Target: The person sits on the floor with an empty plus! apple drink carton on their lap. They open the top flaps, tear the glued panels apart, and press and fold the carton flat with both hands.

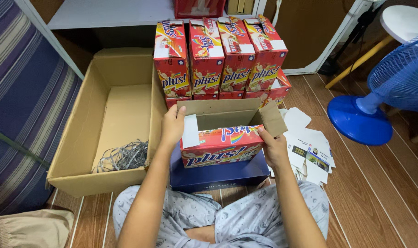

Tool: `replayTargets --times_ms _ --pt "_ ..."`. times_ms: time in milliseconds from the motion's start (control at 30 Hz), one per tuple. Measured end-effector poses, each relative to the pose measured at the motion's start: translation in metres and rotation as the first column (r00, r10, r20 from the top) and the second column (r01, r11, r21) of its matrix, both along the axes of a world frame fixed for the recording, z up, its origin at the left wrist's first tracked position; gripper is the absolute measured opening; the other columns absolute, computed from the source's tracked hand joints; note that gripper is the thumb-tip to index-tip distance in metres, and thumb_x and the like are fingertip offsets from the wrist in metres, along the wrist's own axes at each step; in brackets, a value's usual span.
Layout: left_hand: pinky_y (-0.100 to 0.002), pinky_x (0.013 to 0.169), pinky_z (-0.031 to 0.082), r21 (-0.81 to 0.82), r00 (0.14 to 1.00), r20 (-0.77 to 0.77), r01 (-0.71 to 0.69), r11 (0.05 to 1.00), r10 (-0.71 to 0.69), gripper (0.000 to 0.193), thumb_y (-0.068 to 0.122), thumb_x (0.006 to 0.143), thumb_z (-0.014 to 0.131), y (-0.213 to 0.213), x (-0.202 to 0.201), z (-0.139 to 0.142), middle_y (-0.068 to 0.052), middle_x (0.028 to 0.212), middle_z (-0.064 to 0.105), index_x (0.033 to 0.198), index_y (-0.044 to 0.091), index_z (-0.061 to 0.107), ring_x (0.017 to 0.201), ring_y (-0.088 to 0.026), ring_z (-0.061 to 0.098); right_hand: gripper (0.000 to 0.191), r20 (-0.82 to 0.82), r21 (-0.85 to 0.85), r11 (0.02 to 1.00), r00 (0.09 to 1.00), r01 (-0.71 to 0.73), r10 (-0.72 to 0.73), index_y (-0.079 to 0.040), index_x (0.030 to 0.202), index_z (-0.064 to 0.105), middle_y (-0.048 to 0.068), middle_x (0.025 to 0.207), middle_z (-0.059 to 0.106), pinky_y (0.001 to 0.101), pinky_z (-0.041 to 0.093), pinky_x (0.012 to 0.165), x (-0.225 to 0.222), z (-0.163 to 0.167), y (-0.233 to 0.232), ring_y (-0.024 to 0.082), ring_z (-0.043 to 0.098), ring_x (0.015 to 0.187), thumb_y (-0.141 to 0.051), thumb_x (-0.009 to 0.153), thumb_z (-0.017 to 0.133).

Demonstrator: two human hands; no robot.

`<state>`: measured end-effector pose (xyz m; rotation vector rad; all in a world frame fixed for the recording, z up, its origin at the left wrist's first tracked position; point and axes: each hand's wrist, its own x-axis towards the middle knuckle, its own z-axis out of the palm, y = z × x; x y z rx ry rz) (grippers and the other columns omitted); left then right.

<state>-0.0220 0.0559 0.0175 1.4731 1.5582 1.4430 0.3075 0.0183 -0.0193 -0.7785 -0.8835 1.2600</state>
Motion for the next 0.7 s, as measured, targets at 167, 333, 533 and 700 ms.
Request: replayTargets --times_ms 167,333,533,700 --pt "-0.032 0.069 0.05 0.031 0.997 0.072 0.022 0.999 -0.024 0.03 0.028 0.104 0.058 0.005 -0.001 -0.009 -0.007 0.084 0.072 0.105 0.0 0.067 0.074 -0.012 0.058 0.033 0.005 -0.006 1.0 1.0 0.006 -0.005 0.001 0.125 0.061 0.009 0.117 0.07 0.0344 0.054 0.092 0.0 0.0 0.0 0.017 0.068 0.102 -0.01 0.095 0.07" --pt "-0.03 0.066 0.049 -0.031 0.992 0.128 0.004 1.0 0.0 0.03 0.028 0.103 0.058 0.009 0.0 -0.012 -0.004 0.081 0.072 0.105 0.0 0.07 0.071 -0.009 0.057 0.034 -0.004 -0.013 1.0 1.0 0.008 -0.008 0.003 0.126 0.06 0.01 0.118 0.069 0.0347 0.054 0.092 -0.001 0.003 -0.002 0.018 0.068 0.103 -0.009 0.096 0.07" --pt "-0.029 0.065 0.048 -0.058 0.987 0.162 0.005 0.998 0.005 0.032 0.029 0.103 0.06 0.012 -0.001 -0.013 -0.003 0.081 0.07 0.103 -0.001 0.071 0.071 -0.008 0.055 0.04 -0.014 0.003 1.0 1.0 -0.004 0.004 0.002 0.131 0.058 0.009 0.123 0.068 0.0342 0.053 0.095 -0.002 0.008 -0.006 0.017 0.067 0.107 -0.01 0.094 0.069" --pt "-0.028 0.067 0.05 -0.056 0.977 0.213 0.031 0.998 -0.018 0.032 0.027 0.102 0.06 0.018 -0.003 -0.02 -0.003 0.085 0.072 0.106 -0.002 0.072 0.074 -0.008 0.059 0.038 -0.013 -0.009 1.0 1.0 0.0 -0.001 0.004 0.129 0.059 0.01 0.122 0.068 0.0351 0.053 0.095 -0.001 0.007 -0.007 0.018 0.067 0.106 -0.009 0.096 0.069"
